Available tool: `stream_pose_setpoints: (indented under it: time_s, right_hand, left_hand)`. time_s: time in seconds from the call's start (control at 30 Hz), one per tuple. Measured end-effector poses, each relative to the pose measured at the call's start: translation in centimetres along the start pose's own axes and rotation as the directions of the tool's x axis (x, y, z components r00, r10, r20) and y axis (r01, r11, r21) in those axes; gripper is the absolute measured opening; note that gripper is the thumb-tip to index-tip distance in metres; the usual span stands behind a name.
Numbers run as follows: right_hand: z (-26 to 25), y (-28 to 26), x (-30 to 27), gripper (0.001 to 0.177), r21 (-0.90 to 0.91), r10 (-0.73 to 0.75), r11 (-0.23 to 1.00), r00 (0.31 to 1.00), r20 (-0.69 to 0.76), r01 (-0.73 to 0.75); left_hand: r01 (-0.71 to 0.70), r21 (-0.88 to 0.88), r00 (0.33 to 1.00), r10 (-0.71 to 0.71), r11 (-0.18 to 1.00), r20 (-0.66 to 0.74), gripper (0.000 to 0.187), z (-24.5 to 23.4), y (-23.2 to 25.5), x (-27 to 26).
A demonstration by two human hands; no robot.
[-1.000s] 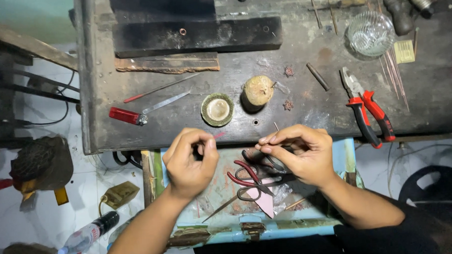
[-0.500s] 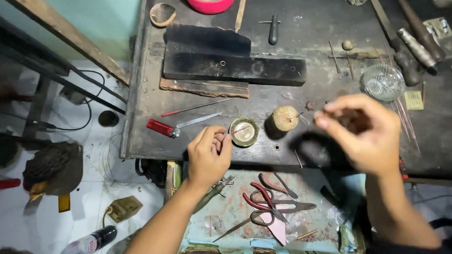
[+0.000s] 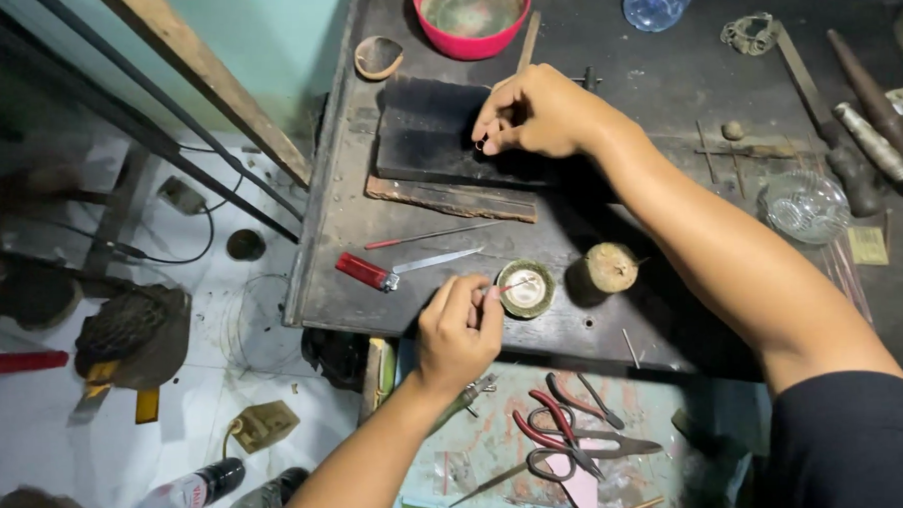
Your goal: Soldering small metal star-shaped components together to create jewelry on a workshop bench.
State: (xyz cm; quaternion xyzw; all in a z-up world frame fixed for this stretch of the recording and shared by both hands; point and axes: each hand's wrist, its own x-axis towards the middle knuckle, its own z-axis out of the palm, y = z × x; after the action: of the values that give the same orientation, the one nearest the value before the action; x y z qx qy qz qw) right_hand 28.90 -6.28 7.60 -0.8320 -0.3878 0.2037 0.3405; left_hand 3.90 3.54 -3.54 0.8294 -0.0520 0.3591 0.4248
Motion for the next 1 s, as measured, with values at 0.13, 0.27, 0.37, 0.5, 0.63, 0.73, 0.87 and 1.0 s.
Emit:
stream_pose_setpoints:
  time_s: [0.13,0.27,0.37,0.5,0.63,0.73,0.87,1.0]
  right_hand:
    - [0.1,-0.2,1.7,0.045,0.022,-0.009,1.0,0.998,0.067,0.007]
    - [0.5,-0.3,2.7,0.019,-0.064,0.074,0.996,0.992,0.105,-0.067]
    - [0.6,0.3,3.1,0.02,-0.098,0.085,0.993,0.99,0.117,-0.073]
    - [-0.7,0.6,2.0,0.026,-0.14,-0.014,0.99,0.998,0.06,0.022]
    - [-2.6,-0.4,-4.7,0.021,-0.122,-0.208,0.975,0.962,-0.178,0.188]
    - [-2.7,-0.4,-12.8,0.017,-0.336,-0.37,0.911,0.832,-0.412,0.239]
    - [1.0,2.6,-25.3,0.005,-0.168,-0.129,0.986,0.743,-0.657,0.023]
    - [5.6,5.3,-35.5,0.013,0.126,0.269,0.959,0.666,-0.696,-0.255]
  left_hand:
    - [0.001,-0.006,1.0,-0.001,1.0,0.009,0.006,-0.1,0.0,0.1]
    - [-0.004,-0.006,1.0,0.004,1.0,0.004,0.007,0.0,-0.1,0.0]
    - [-0.003,-0.003,1.0,0.003,1.0,0.008,0.008,-0.1,0.0,0.1]
    - [-0.02,0.011,1.0,0.02,1.0,0.006,0.008,-0.2,0.1,0.1]
    - [-0.029,-0.007,1.0,0.029,1.0,-0.006,0.008,-0.3,0.0,-0.1]
    - [-0.043,-0.035,0.999,0.043,0.998,0.003,0.008,-0.4,-0.1,0.2]
    - [-0.005,-0.034,0.999,0.007,0.999,0.042,0.006,-0.3,-0.4,-0.1]
    - [-0.056,-0.171,0.965,0.097,0.984,0.244,0.016,-2.3,1.3,1.4]
